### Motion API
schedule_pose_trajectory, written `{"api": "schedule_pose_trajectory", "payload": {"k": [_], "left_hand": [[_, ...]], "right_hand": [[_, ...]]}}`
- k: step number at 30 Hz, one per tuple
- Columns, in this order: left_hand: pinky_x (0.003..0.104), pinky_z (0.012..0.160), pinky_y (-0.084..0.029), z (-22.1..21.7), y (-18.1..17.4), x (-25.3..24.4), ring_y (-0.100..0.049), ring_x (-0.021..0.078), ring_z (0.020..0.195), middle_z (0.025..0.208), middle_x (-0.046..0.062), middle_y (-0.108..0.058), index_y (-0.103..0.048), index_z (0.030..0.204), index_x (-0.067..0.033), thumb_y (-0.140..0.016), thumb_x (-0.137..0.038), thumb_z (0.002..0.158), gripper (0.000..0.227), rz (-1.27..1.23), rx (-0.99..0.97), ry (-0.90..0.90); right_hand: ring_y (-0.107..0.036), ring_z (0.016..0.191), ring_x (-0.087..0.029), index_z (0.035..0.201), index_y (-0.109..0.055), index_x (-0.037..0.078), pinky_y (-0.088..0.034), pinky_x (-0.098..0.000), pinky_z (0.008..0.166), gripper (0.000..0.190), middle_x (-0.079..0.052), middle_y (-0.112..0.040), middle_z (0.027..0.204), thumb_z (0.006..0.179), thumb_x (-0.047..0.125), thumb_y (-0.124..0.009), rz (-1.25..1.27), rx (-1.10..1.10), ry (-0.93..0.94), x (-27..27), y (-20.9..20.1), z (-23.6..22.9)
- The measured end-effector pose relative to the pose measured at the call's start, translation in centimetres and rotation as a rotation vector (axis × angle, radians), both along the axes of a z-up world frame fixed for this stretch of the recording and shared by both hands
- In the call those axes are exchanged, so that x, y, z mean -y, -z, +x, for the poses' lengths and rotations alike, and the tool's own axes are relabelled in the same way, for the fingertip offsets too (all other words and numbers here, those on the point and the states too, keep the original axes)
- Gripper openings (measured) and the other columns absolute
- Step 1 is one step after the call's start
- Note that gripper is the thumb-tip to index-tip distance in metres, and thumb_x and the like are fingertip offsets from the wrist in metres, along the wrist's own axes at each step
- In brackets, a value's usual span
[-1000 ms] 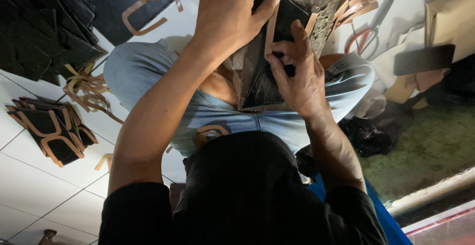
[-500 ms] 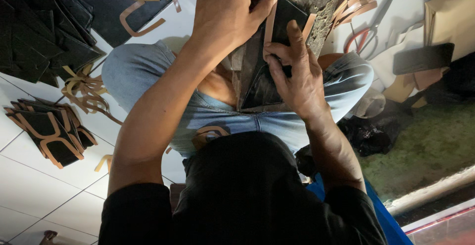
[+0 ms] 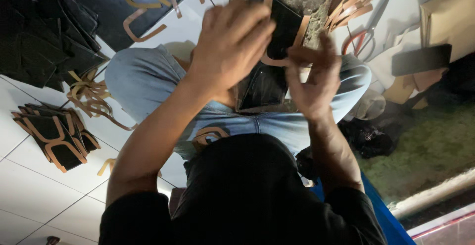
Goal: The person sits on the floor and repeatedly applies a light-colored U-shaped strip to the edge of a black shoe sole piece. They press the strip into place, then remove it and repeat the process on the same or similar sole pieces.
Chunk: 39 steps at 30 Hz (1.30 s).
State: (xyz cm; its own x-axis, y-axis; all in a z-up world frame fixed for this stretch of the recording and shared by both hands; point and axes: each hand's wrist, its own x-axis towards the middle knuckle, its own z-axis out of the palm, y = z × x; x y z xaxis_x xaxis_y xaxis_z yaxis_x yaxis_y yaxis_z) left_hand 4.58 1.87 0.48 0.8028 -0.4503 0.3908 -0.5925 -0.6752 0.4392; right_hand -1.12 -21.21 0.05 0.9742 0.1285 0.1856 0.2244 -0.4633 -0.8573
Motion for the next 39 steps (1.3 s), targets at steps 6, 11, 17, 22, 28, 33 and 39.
{"api": "schedule_pose_trajectory", "payload": {"k": [6,11,17,22,28,33,39], "left_hand": [[0.047,0.11,-0.028,-1.4,1.1,-0.5,-0.035,0.0217,0.145,0.149,-0.004,-0.051,-0.071,0.132,-0.0105,-0.078,-0.044,0.102,0.045,0.249,0.112,0.014],[0.05,0.11,-0.025,-1.5,0.7,-0.3,-0.034,0.0226,0.147,0.15,-0.004,-0.05,-0.071,0.132,-0.0114,-0.079,-0.048,0.099,0.05,0.273,0.053,0.002],[0.052,0.108,-0.025,-1.4,0.7,0.2,-0.036,0.0247,0.144,0.151,0.001,-0.053,-0.072,0.132,-0.0117,-0.08,-0.051,0.095,0.055,0.272,-0.013,0.019],[0.048,0.11,-0.03,-3.4,0.2,0.1,-0.046,0.0185,0.139,0.145,-0.002,-0.06,-0.073,0.126,-0.0178,-0.078,-0.04,0.107,0.03,0.162,0.037,0.149],[0.044,0.103,-0.031,-5.3,-0.3,0.3,-0.053,0.0172,0.126,0.132,-0.007,-0.063,-0.076,0.126,-0.0169,-0.079,-0.044,0.103,0.036,0.287,0.086,0.123],[0.044,0.102,-0.031,-5.4,-1.1,0.4,-0.052,0.0175,0.127,0.131,-0.006,-0.062,-0.075,0.121,-0.0156,-0.076,-0.045,0.102,0.036,0.296,0.1,0.047],[0.051,0.105,-0.035,-5.4,-1.0,-0.2,-0.053,0.0193,0.128,0.135,-0.002,-0.06,-0.075,0.124,-0.0147,-0.074,-0.05,0.104,0.04,0.246,0.123,0.035]], "right_hand": [[-0.057,0.137,-0.027,0.163,-0.012,0.004,-0.041,-0.044,0.12,0.087,-0.015,-0.071,0.137,0.11,0.012,-0.081,-0.568,0.103,0.04,2.7,0.8,-0.2],[-0.046,0.144,-0.03,0.167,-0.007,0.002,-0.027,-0.0506,0.122,0.095,-0.009,-0.055,0.159,0.111,0.018,-0.082,-0.688,0.173,-0.062,3.5,0.6,0.5],[-0.047,0.142,-0.031,0.164,-0.01,0.003,-0.03,-0.0492,0.121,0.092,-0.014,-0.044,0.16,0.11,0.024,-0.082,-0.702,0.184,-0.062,3.4,0.6,0.2],[-0.053,0.135,-0.025,0.166,-0.02,0.005,-0.032,-0.048,0.118,0.087,-0.009,-0.062,0.141,0.109,0.023,-0.083,-0.667,0.292,-0.032,2.7,0.5,-0.6],[-0.055,0.135,-0.018,0.165,-0.027,0.001,-0.028,-0.0488,0.119,0.072,0.006,-0.077,0.122,0.11,0.012,-0.073,-0.676,0.265,-0.125,1.1,-0.8,-2.5],[-0.053,0.134,-0.021,0.164,-0.026,-0.003,-0.026,-0.0479,0.117,0.068,0.006,-0.076,0.126,0.113,0.009,-0.07,-0.654,0.2,-0.126,1.4,-1.7,-2.9],[-0.054,0.127,-0.032,0.151,-0.034,-0.004,-0.027,-0.0565,0.113,0.066,-0.01,-0.075,0.127,0.102,0.015,-0.073,-0.746,0.208,-0.019,0.8,-1.9,-2.6]]}}
